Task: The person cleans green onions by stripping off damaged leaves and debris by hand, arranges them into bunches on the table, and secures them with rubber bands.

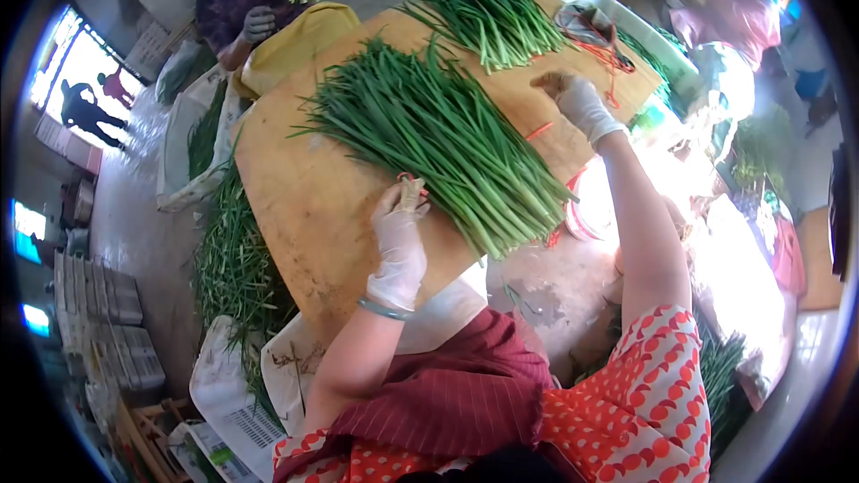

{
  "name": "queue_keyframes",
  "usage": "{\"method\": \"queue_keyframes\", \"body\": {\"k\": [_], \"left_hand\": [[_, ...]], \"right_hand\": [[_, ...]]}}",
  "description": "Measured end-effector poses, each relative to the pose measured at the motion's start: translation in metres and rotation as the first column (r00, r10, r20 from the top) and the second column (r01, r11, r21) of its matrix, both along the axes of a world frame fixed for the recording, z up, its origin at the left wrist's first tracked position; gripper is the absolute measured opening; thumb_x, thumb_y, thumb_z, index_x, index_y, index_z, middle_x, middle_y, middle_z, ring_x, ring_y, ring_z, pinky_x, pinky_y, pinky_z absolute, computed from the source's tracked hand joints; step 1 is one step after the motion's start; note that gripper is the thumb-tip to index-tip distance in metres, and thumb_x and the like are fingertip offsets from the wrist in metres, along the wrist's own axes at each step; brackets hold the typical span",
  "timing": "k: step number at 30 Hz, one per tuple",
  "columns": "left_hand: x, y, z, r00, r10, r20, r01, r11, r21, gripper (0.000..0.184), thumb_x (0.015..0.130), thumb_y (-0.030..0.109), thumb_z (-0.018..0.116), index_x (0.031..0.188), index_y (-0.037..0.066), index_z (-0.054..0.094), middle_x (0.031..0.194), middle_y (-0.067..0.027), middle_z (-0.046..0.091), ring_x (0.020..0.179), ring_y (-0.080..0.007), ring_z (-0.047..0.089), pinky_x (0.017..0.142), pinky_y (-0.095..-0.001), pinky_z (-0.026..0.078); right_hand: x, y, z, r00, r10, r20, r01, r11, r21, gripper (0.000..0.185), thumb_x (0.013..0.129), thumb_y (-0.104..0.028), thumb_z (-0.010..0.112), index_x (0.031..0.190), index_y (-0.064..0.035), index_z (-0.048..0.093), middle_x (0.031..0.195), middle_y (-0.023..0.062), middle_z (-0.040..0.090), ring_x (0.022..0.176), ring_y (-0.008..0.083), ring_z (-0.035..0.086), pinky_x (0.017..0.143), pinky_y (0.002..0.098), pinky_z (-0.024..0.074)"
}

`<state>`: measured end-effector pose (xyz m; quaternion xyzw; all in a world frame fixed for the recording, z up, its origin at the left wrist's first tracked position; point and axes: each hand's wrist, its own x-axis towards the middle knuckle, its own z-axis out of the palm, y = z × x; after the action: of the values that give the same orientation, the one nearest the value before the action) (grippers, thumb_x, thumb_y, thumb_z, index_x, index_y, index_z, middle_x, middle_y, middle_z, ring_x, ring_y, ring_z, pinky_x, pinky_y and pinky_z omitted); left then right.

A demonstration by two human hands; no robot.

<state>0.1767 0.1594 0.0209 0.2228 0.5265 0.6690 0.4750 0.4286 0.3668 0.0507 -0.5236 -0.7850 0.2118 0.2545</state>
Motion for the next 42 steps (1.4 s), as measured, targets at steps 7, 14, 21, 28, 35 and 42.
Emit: {"method": "queue_keyframes", "body": {"k": [7,14,21,28,35,42], "left_hand": [[-0.003,-0.001,-0.001,0.999,0.044,0.025,-0.044,0.999,-0.013,0.015,0.084,0.015,0.062,0.095,0.005,0.059,0.083,-0.0016,0.059,0.074,-0.0102,0.055,0.068,-0.0249,0.048],[-0.001,-0.001,0.000,0.998,0.058,0.012,-0.057,0.998,-0.041,0.016,0.086,0.015,0.059,0.096,0.003,0.060,0.087,-0.0025,0.061,0.076,-0.0100,0.055,0.069,-0.0254,0.047],[0.001,-0.003,0.002,0.999,0.048,0.011,-0.048,0.998,-0.050,0.019,0.086,0.017,0.060,0.097,0.001,0.061,0.088,-0.0030,0.061,0.077,-0.0096,0.055,0.069,-0.0245,0.047],[0.000,-0.002,-0.001,0.998,0.056,0.035,-0.054,0.997,-0.057,0.015,0.086,0.015,0.060,0.097,0.005,0.059,0.087,-0.0020,0.061,0.076,-0.0103,0.055,0.071,-0.0267,0.047],[0.000,-0.003,-0.001,0.998,0.059,0.035,-0.057,0.998,-0.037,0.014,0.086,0.015,0.059,0.096,0.005,0.059,0.087,-0.0027,0.061,0.076,-0.0103,0.055,0.072,-0.0264,0.047],[0.001,-0.005,-0.002,0.996,0.071,0.045,-0.069,0.997,-0.041,0.012,0.086,0.016,0.060,0.091,0.005,0.062,0.084,-0.0008,0.059,0.075,-0.0096,0.055,0.070,-0.0250,0.047]], "right_hand": [[0.015,-0.024,-0.048,0.928,0.006,0.372,-0.072,0.984,0.162,0.012,0.075,-0.015,0.066,0.086,-0.0119,0.068,0.084,0.0090,0.065,0.084,0.0221,0.062,0.074,0.0303,0.0477],[0.007,-0.028,-0.052,0.917,-0.122,-0.379,-0.005,0.948,-0.318,0.017,0.080,-0.016,0.064,0.092,-0.0049,0.065,0.079,0.0037,0.064,0.069,0.0133,0.059,0.063,0.0255,0.0474],[-0.019,-0.042,-0.049,0.851,-0.290,-0.438,0.044,0.870,-0.491,0.026,0.079,-0.019,0.062,0.095,0.0007,0.065,0.081,0.0091,0.066,0.071,0.0146,0.060,0.068,0.0276,0.0476],[-0.032,-0.068,-0.009,0.938,-0.278,-0.204,0.146,0.857,-0.495,0.028,0.081,-0.024,0.060,0.089,0.0025,0.066,0.081,0.0161,0.066,0.073,0.0189,0.062,0.071,0.0311,0.0470],[-0.031,-0.060,-0.029,0.935,-0.260,-0.242,0.117,0.868,-0.483,0.029,0.081,-0.024,0.060,0.088,0.0038,0.065,0.082,0.0173,0.066,0.072,0.0202,0.062,0.071,0.0311,0.0471],[-0.038,-0.064,-0.029,0.855,-0.351,-0.381,0.141,0.865,-0.481,0.025,0.079,-0.017,0.062,0.089,0.0054,0.063,0.074,0.0089,0.064,0.067,0.0128,0.058,0.064,0.0269,0.0472]]}}
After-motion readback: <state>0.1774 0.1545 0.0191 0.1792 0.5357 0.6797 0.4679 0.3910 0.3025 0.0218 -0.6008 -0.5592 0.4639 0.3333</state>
